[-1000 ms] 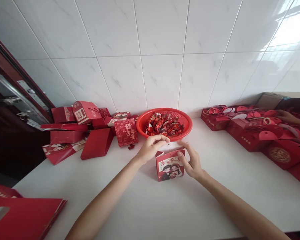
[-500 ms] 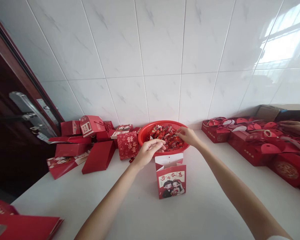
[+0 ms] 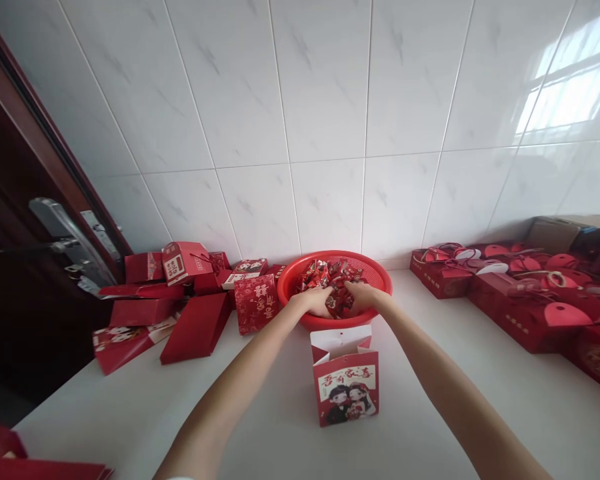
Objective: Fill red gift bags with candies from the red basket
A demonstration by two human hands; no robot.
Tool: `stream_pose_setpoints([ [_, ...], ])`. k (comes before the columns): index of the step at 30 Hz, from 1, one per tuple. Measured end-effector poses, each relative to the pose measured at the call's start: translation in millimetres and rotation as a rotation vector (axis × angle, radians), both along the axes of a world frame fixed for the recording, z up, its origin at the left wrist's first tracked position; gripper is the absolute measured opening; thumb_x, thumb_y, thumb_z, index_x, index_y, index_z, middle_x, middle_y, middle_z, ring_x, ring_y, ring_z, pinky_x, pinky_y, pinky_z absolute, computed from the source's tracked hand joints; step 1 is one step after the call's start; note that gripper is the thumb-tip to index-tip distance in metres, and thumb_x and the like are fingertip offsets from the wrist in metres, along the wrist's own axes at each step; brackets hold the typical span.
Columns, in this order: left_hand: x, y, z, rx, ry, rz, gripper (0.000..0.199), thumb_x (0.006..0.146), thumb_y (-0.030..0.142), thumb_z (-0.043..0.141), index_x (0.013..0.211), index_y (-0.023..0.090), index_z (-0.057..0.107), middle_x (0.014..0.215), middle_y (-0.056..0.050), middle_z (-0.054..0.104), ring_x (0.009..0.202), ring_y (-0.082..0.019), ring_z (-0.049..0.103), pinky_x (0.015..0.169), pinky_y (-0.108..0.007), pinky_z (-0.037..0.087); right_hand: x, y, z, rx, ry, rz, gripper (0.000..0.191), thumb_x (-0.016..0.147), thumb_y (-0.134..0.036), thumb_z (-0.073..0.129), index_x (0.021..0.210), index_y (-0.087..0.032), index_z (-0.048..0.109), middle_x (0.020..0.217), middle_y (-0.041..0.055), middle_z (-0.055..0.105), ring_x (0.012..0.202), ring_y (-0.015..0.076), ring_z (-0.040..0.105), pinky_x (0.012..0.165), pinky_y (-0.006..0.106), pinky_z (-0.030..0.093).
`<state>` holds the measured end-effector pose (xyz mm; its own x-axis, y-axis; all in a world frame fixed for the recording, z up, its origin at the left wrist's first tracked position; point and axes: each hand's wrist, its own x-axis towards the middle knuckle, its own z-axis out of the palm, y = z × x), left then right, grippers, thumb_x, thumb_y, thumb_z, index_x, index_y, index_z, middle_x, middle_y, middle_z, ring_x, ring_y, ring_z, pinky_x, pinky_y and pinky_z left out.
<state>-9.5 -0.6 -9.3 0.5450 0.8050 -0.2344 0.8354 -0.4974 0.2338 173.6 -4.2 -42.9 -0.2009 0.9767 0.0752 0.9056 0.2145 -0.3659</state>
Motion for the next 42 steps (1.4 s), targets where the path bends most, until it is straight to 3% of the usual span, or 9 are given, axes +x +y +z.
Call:
stream_pose_setpoints([
  [2, 3.0, 2.0, -2.0, 0.021, -0.004, 0.062, 0.077, 0.056, 0.039, 0.085, 0.126, 0.018, 0.061, 0.134, -0.02, 0.065, 0.118, -0.037, 0.064, 0.085, -0.035, 0.052, 2.2, -0.1, 2.3, -0.016, 0.037, 0.022, 0.052, 0.044, -0.021, 0.089, 0.092, -0.023, 0.069, 0.089, 0.0083, 0.074, 0.086, 0.0317, 0.07, 0.061, 0.032, 0.051],
  [7, 2.7, 9.2, -10.7, 0.083, -0.139, 0.187, 0.034, 0.052, 0.027, 0.086, 0.081, 0.02, 0.07, 0.092, -0.011, 0.077, 0.092, -0.032, 0.072, 0.072, -0.031, 0.052, 2.3, -1.4, 5.4, 0.001, 0.175, 0.102, 0.03, 0.063, -0.027, 0.08, 0.092, -0.025, 0.071, 0.084, -0.0005, 0.073, 0.08, 0.0222, 0.068, 0.066, 0.027, 0.05],
  [11, 1.2, 12.1, -14.1, 0.158, -0.248, 0.233, 0.009, 0.071, 0.02, 0.069, 0.08, 0.02, 0.071, 0.083, -0.008, 0.076, 0.086, -0.028, 0.072, 0.07, -0.031, 0.051, 3.0, -0.3, 4.2, 0.053, 0.418, 0.121, 0.032, 0.069, -0.024, 0.073, 0.101, -0.025, 0.073, 0.084, -0.0009, 0.074, 0.076, 0.0192, 0.067, 0.067, 0.027, 0.051],
  [18, -2.9, 12.0, -18.8, 0.19, -0.253, 0.283, 0.023, 0.069, 0.009, 0.065, 0.088, 0.019, 0.074, 0.092, -0.012, 0.077, 0.096, -0.031, 0.071, 0.074, -0.033, 0.051, 7.2, -2.6, 1.3, 0.171, 0.658, 0.009, 0.018, 0.068, -0.019, 0.063, 0.083, -0.02, 0.072, 0.076, 0.0005, 0.072, 0.073, 0.0193, 0.065, 0.067, 0.029, 0.052],
  [24, 0.6, 7.3, -19.1, 0.055, -0.162, 0.151, 0.035, 0.06, 0.014, 0.075, 0.094, 0.022, 0.077, 0.098, -0.008, 0.078, 0.093, -0.029, 0.073, 0.076, -0.031, 0.054, 6.7, -5.8, 4.8, 0.206, 0.691, -0.079, 0.012, 0.066, -0.023, 0.058, 0.075, -0.02, 0.066, 0.069, 0.0003, 0.066, 0.065, 0.0185, 0.06, 0.059, 0.029, 0.047],
  [30, 3.7, 7.3, -16.3, -0.012, -0.112, -0.009, 0.06, 0.066, 0.015, 0.073, 0.124, 0.028, 0.071, 0.128, -0.004, 0.072, 0.115, -0.027, 0.067, 0.094, -0.029, 0.05, 4.7, -7.3, 7.2, 0.227, 0.714, -0.129, 0.01, 0.065, -0.022, 0.06, 0.073, -0.02, 0.064, 0.072, 0.0009, 0.067, 0.066, 0.0179, 0.059, 0.059, 0.029, 0.045],
  [37, 7.8, 6.5, -13.8, 0.052, -0.118, -0.02, 0.011, 0.075, 0.019, 0.07, 0.083, 0.021, 0.077, 0.083, -0.006, 0.077, 0.082, -0.025, 0.071, 0.071, -0.028, 0.049, 4.0, -9.3, 8.0, 0.201, 0.757, -0.152, 0.009, 0.063, -0.018, 0.063, 0.072, -0.021, 0.065, 0.064, -0.0003, 0.065, 0.066, 0.0188, 0.062, 0.059, 0.028, 0.047],
  [39, 7.4, 5.6, -13.1, 0.094, -0.203, 0.023, 0.01, 0.082, 0.026, 0.067, 0.079, 0.019, 0.074, 0.081, -0.006, 0.076, 0.081, -0.024, 0.07, 0.071, -0.028, 0.048, 3.8, -10.2, 8.6, 0.192, 0.783, -0.155, 0.01, 0.063, -0.018, 0.063, 0.072, -0.021, 0.066, 0.064, -0.0001, 0.066, 0.065, 0.02, 0.063, 0.06, 0.03, 0.049],
  [42, 5.6, 5.6, -12.3, 0.157, -0.535, 0.194, 0.018, 0.086, 0.033, 0.065, 0.078, 0.018, 0.071, 0.077, -0.005, 0.074, 0.078, -0.024, 0.07, 0.07, -0.029, 0.049, 3.4, -12.2, 10.2, 0.184, 0.839, -0.151, 0.009, 0.065, -0.018, 0.063, 0.073, -0.021, 0.067, 0.066, 0.0009, 0.068, 0.066, 0.0208, 0.064, 0.062, 0.032, 0.051],
])
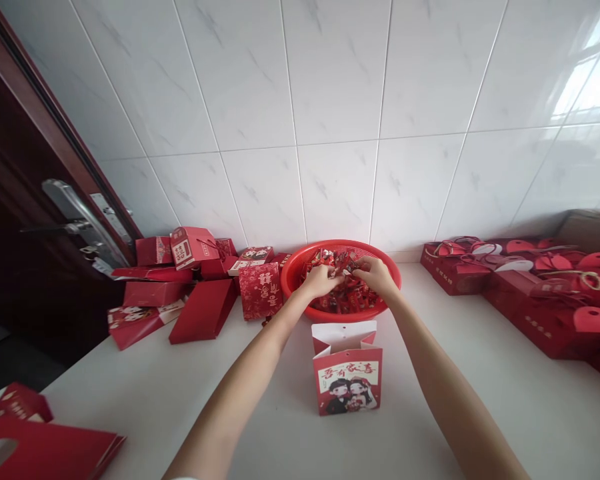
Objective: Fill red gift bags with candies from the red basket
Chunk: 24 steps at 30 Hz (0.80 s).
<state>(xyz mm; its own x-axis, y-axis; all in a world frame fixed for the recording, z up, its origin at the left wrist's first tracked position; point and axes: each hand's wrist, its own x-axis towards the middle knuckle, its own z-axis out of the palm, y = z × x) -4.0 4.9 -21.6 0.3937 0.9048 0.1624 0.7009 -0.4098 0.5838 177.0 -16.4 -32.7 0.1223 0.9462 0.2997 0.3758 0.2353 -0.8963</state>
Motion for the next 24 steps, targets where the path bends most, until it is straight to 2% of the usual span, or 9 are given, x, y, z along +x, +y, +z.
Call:
stream_pose_setpoints([
  [2, -1.1, 1.2, -0.3, 0.002, -0.247, 0.076, 0.017, 0.085, 0.033, 0.065, 0.078, 0.018, 0.07, 0.076, -0.005, 0.074, 0.076, -0.023, 0.071, 0.072, -0.029, 0.05, -0.4, -1.9, 1.5, 0.005, 0.047, 0.007, 0.008, 0.067, -0.019, 0.063, 0.074, -0.021, 0.067, 0.069, 0.0014, 0.07, 0.068, 0.0206, 0.066, 0.063, 0.031, 0.052],
  [4, -1.9, 3.2, -1.8, -0.012, -0.372, 0.086, 0.017, 0.085, 0.033, 0.065, 0.079, 0.018, 0.07, 0.075, -0.004, 0.074, 0.076, -0.023, 0.071, 0.073, -0.03, 0.051, -0.6, -4.2, 3.3, 0.005, 0.094, 0.015, 0.008, 0.069, -0.02, 0.063, 0.076, -0.021, 0.066, 0.07, 0.0015, 0.07, 0.069, 0.02, 0.067, 0.063, 0.031, 0.053],
  [7, -2.9, 6.7, -5.6, -0.015, -0.455, 0.054, 0.018, 0.086, 0.033, 0.063, 0.082, 0.017, 0.07, 0.075, -0.004, 0.074, 0.077, -0.023, 0.071, 0.073, -0.03, 0.052, -0.3, -7.9, 6.4, -0.036, 0.253, 0.066, 0.006, 0.07, -0.02, 0.067, 0.075, -0.021, 0.064, 0.07, 0.0012, 0.071, 0.068, 0.0188, 0.069, 0.065, 0.03, 0.057],
  [11, -4.7, 8.5, -8.0, 0.041, -0.545, -0.005, 0.02, 0.087, 0.034, 0.063, 0.085, 0.016, 0.072, 0.079, -0.004, 0.076, 0.079, -0.021, 0.071, 0.072, -0.028, 0.053, 0.9, -11.1, 10.8, -0.115, 0.482, 0.178, 0.013, 0.068, -0.021, 0.076, 0.073, -0.021, 0.064, 0.073, 0.0012, 0.072, 0.068, 0.0189, 0.072, 0.064, 0.03, 0.06],
  [16, -5.7, 9.3, -5.7, 0.175, -0.599, -0.085, 0.016, 0.08, 0.019, 0.069, 0.095, 0.018, 0.076, 0.102, -0.005, 0.079, 0.098, -0.022, 0.072, 0.092, -0.032, 0.054, 1.5, -11.7, 12.8, -0.205, 0.5, 0.257, 0.019, 0.069, -0.029, 0.083, 0.074, -0.021, 0.067, 0.076, 0.0038, 0.074, 0.063, 0.0207, 0.071, 0.055, 0.031, 0.059],
  [21, -6.1, 10.1, -5.0, 0.23, -0.633, -0.125, 0.022, 0.078, 0.009, 0.066, 0.096, 0.019, 0.076, 0.108, -0.007, 0.078, 0.106, -0.022, 0.071, 0.099, -0.037, 0.053, 2.6, -9.9, 11.2, -0.166, 0.505, 0.258, 0.015, 0.07, -0.029, 0.08, 0.082, -0.021, 0.075, 0.09, 0.0045, 0.076, 0.082, 0.0224, 0.073, 0.076, 0.036, 0.062],
  [24, -6.6, 7.7, -4.0, 0.306, -0.643, -0.133, 0.026, 0.078, 0.006, 0.065, 0.097, 0.02, 0.076, 0.109, -0.007, 0.077, 0.106, -0.021, 0.071, 0.1, -0.037, 0.053, 3.7, -10.0, 11.2, -0.169, 0.434, 0.229, 0.015, 0.067, -0.031, 0.081, 0.078, -0.023, 0.075, 0.088, 0.003, 0.076, 0.089, 0.0237, 0.072, 0.086, 0.039, 0.059],
])
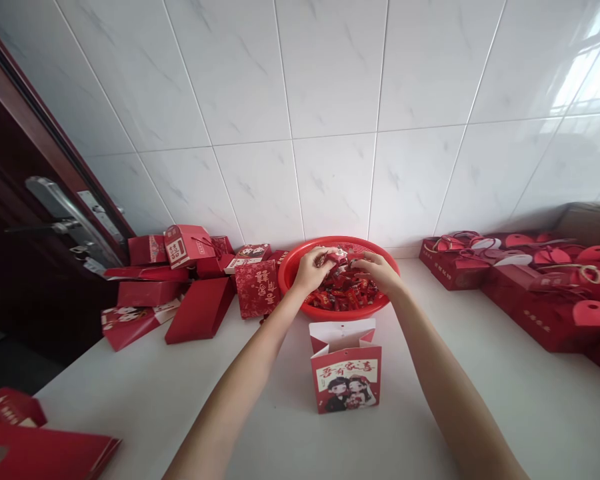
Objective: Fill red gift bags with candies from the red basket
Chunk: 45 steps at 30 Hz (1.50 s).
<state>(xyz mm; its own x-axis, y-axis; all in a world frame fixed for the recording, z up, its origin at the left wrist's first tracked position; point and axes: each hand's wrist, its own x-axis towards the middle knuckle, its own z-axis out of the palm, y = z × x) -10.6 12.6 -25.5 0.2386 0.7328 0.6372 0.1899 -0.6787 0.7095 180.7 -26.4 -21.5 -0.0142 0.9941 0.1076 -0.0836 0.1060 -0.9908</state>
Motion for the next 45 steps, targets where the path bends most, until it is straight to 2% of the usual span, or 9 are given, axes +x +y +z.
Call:
stream_pose_setpoints([
  [6, 1.0, -4.3, 0.6, 0.037, 0.074, -0.107, 0.025, 0.077, 0.009, 0.068, 0.099, 0.02, 0.077, 0.107, -0.007, 0.077, 0.106, -0.022, 0.071, 0.099, -0.038, 0.054, 0.3, -4.6, 1.2, 0.145, -0.002, 0.199, 0.037, 0.076, -0.051, 0.078, 0.097, -0.021, 0.077, 0.104, 0.0061, 0.077, 0.106, 0.0267, 0.069, 0.1, 0.042, 0.052],
  [11, 4.4, -7.4, 1.4, -0.184, 0.032, -0.174, 0.031, 0.073, 0.015, 0.077, 0.103, 0.019, 0.073, 0.11, -0.007, 0.077, 0.106, -0.024, 0.072, 0.098, -0.038, 0.056, 0.3, 0.1, -3.1, 0.119, 0.125, -0.003, 0.035, 0.06, -0.041, 0.088, 0.083, -0.021, 0.071, 0.082, 0.0028, 0.075, 0.081, 0.0215, 0.071, 0.084, 0.038, 0.056],
  [16, 6.5, -13.8, 8.5, -0.648, -0.044, -0.213, 0.025, 0.073, 0.028, 0.08, 0.09, 0.018, 0.065, 0.071, 0.0, 0.072, 0.06, -0.021, 0.073, 0.067, -0.038, 0.062, 1.2, 0.8, -1.0, 0.135, 0.267, -0.06, 0.027, 0.06, -0.037, 0.082, 0.073, -0.022, 0.064, 0.077, -0.0009, 0.07, 0.076, 0.0169, 0.066, 0.074, 0.032, 0.056],
  [20, 5.0, -14.3, 14.4, -0.749, 0.032, -0.133, 0.032, 0.082, 0.048, 0.07, 0.071, 0.019, 0.06, 0.048, 0.003, 0.058, 0.051, -0.021, 0.068, 0.059, -0.032, 0.057, 1.4, -6.1, 4.6, 0.132, 0.302, -0.073, 0.03, 0.057, -0.037, 0.082, 0.065, -0.022, 0.057, 0.071, -0.0025, 0.063, 0.071, 0.0147, 0.062, 0.069, 0.029, 0.056],
  [26, 2.1, -5.0, 7.7, -0.559, 0.258, 0.136, 0.046, 0.094, 0.049, 0.051, 0.06, 0.021, 0.064, 0.048, -0.004, 0.063, 0.062, -0.023, 0.069, 0.068, -0.031, 0.053, -0.7, -17.1, 6.8, 0.085, 0.354, -0.055, 0.026, 0.056, -0.034, 0.082, 0.064, -0.021, 0.06, 0.066, -0.0027, 0.059, 0.062, 0.0119, 0.055, 0.067, 0.03, 0.055],
  [31, -0.8, -2.7, 3.4, -0.245, 0.334, 0.393, 0.021, 0.074, 0.014, 0.069, 0.094, 0.018, 0.076, 0.101, -0.012, 0.076, 0.105, -0.031, 0.069, 0.093, -0.038, 0.05, -3.8, -16.1, 1.4, 0.118, 0.311, -0.096, 0.022, 0.058, -0.033, 0.081, 0.066, -0.021, 0.063, 0.071, -0.0023, 0.063, 0.064, 0.0129, 0.059, 0.065, 0.027, 0.054],
  [34, -6.8, -4.9, 6.3, -0.136, 0.453, 0.209, 0.031, 0.068, 0.007, 0.065, 0.092, 0.021, 0.078, 0.101, -0.007, 0.077, 0.1, -0.026, 0.07, 0.091, -0.033, 0.052, -4.0, -12.7, -2.3, 0.13, 0.277, -0.128, 0.021, 0.061, -0.034, 0.078, 0.069, -0.021, 0.063, 0.071, -0.0029, 0.064, 0.063, 0.0131, 0.06, 0.061, 0.026, 0.052],
  [38, -13.1, -6.4, 8.7, -0.335, 0.803, -0.156, 0.015, 0.058, 0.011, 0.071, 0.061, 0.026, 0.074, 0.063, 0.002, 0.071, 0.062, -0.019, 0.066, 0.064, -0.026, 0.05, -3.1, -10.2, -4.3, 0.099, 0.244, -0.128, 0.019, 0.063, -0.035, 0.075, 0.072, -0.022, 0.064, 0.071, -0.0026, 0.066, 0.061, 0.014, 0.06, 0.057, 0.025, 0.049],
  [45, -5.9, -1.7, 3.5, -0.467, 0.913, -0.173, 0.015, 0.048, 0.014, 0.075, 0.055, 0.026, 0.068, 0.049, 0.005, 0.06, 0.045, -0.015, 0.053, 0.048, -0.026, 0.039, -5.1, -13.6, 0.1, 0.112, 0.247, -0.112, 0.02, 0.06, -0.035, 0.076, 0.067, -0.022, 0.062, 0.072, -0.0022, 0.064, 0.061, 0.013, 0.057, 0.059, 0.026, 0.05],
])
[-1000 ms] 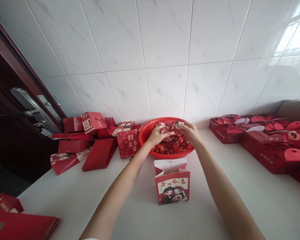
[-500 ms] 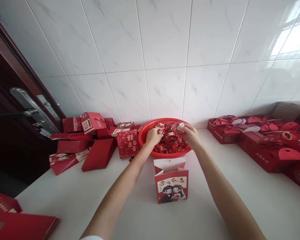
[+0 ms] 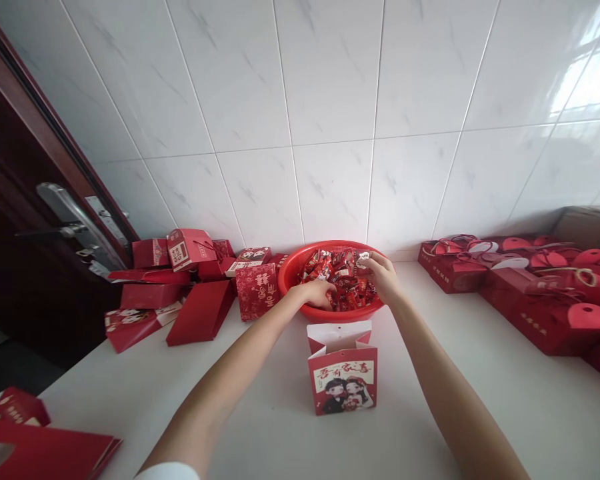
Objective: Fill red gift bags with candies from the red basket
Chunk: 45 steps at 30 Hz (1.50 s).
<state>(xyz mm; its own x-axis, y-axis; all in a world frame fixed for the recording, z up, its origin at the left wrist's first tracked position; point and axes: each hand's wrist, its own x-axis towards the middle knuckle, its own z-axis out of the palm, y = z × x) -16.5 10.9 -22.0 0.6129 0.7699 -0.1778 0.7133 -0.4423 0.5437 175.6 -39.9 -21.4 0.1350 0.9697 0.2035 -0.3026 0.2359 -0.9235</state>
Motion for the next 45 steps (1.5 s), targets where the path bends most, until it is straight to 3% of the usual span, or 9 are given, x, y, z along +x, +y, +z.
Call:
stream_pose_setpoints([
  [4, -0.9, 1.4, -3.8, 0.008, -0.136, 0.063, 0.023, 0.05, 0.012, 0.073, 0.068, 0.025, 0.075, 0.053, 0.005, 0.063, 0.047, -0.015, 0.057, 0.051, -0.025, 0.044, -0.5, -0.1, 0.5, -0.004, -0.007, 0.004, 0.021, 0.06, -0.036, 0.075, 0.07, -0.022, 0.063, 0.076, -0.0018, 0.065, 0.063, 0.0135, 0.059, 0.062, 0.027, 0.052],
  [9, -3.6, 1.2, -1.7, 0.101, -0.355, 0.123, 0.031, 0.054, 0.012, 0.075, 0.083, 0.022, 0.077, 0.085, 0.0, 0.076, 0.084, -0.022, 0.07, 0.079, -0.029, 0.053, -1.0, -0.6, 1.1, 0.0, -0.01, 0.001, 0.021, 0.059, -0.036, 0.075, 0.069, -0.022, 0.063, 0.075, -0.0015, 0.064, 0.065, 0.0139, 0.059, 0.064, 0.027, 0.054],
  [13, -5.0, 1.8, -0.7, 0.166, -0.511, 0.196, 0.031, 0.054, 0.012, 0.078, 0.083, 0.02, 0.075, 0.092, -0.001, 0.076, 0.097, -0.023, 0.068, 0.092, -0.033, 0.051, -0.9, -1.1, 0.8, 0.008, -0.019, -0.007, 0.02, 0.061, -0.036, 0.075, 0.068, -0.022, 0.062, 0.074, -0.0011, 0.065, 0.067, 0.0149, 0.06, 0.065, 0.027, 0.054],
  [17, -5.8, 4.4, -4.5, 0.16, -0.566, 0.255, 0.029, 0.056, 0.024, 0.084, 0.084, 0.02, 0.075, 0.093, -0.002, 0.076, 0.096, -0.023, 0.068, 0.09, -0.033, 0.05, -0.8, 0.3, -1.0, 0.004, -0.002, -0.045, 0.019, 0.061, -0.035, 0.074, 0.067, -0.022, 0.06, 0.071, -0.0025, 0.062, 0.067, 0.0153, 0.06, 0.064, 0.027, 0.053],
  [23, -6.8, 9.4, -8.7, 0.235, -0.615, 0.427, 0.018, 0.073, 0.035, 0.074, 0.071, 0.019, 0.066, 0.075, -0.001, 0.071, 0.073, -0.018, 0.066, 0.073, -0.029, 0.049, -1.1, 1.8, -0.9, 0.039, 0.1, -0.168, 0.02, 0.06, -0.035, 0.071, 0.068, -0.023, 0.058, 0.068, -0.0033, 0.061, 0.065, 0.0146, 0.058, 0.063, 0.028, 0.053],
  [27, -6.8, 11.4, -8.0, 0.307, -0.591, 0.577, 0.01, 0.077, 0.026, 0.07, 0.072, 0.019, 0.064, 0.081, -0.003, 0.074, 0.079, -0.02, 0.069, 0.077, -0.031, 0.051, -1.2, 1.8, 0.0, 0.045, 0.109, -0.191, 0.021, 0.059, -0.036, 0.071, 0.07, -0.022, 0.06, 0.069, -0.0031, 0.062, 0.064, 0.014, 0.058, 0.061, 0.027, 0.053],
  [34, -2.5, 3.3, -3.6, 0.363, -0.373, 0.522, 0.007, 0.08, 0.019, 0.067, 0.081, 0.021, 0.074, 0.099, -0.009, 0.078, 0.1, -0.029, 0.071, 0.088, -0.034, 0.05, -1.7, 1.0, -0.5, 0.038, 0.12, -0.197, 0.02, 0.058, -0.034, 0.072, 0.065, -0.023, 0.056, 0.067, -0.0026, 0.062, 0.064, 0.0153, 0.058, 0.058, 0.027, 0.05],
  [42, -2.6, 0.5, 8.0, 0.359, -0.123, 0.662, 0.025, 0.091, 0.027, 0.049, 0.08, 0.018, 0.07, 0.087, -0.01, 0.077, 0.083, -0.025, 0.071, 0.069, -0.029, 0.048, -1.5, 2.9, -1.5, 0.079, 0.171, -0.233, 0.021, 0.06, -0.037, 0.074, 0.07, -0.023, 0.063, 0.064, -0.0015, 0.068, 0.065, 0.0173, 0.062, 0.056, 0.027, 0.047],
  [45, 0.3, -4.3, 12.2, 0.356, -0.009, 0.611, 0.03, 0.093, 0.028, 0.047, 0.073, 0.018, 0.068, 0.082, -0.01, 0.075, 0.08, -0.025, 0.071, 0.067, -0.03, 0.047, -0.8, 6.3, -2.7, 0.099, 0.232, -0.293, 0.021, 0.059, -0.036, 0.075, 0.068, -0.022, 0.061, 0.064, -0.0014, 0.068, 0.063, 0.0161, 0.062, 0.055, 0.026, 0.047],
])
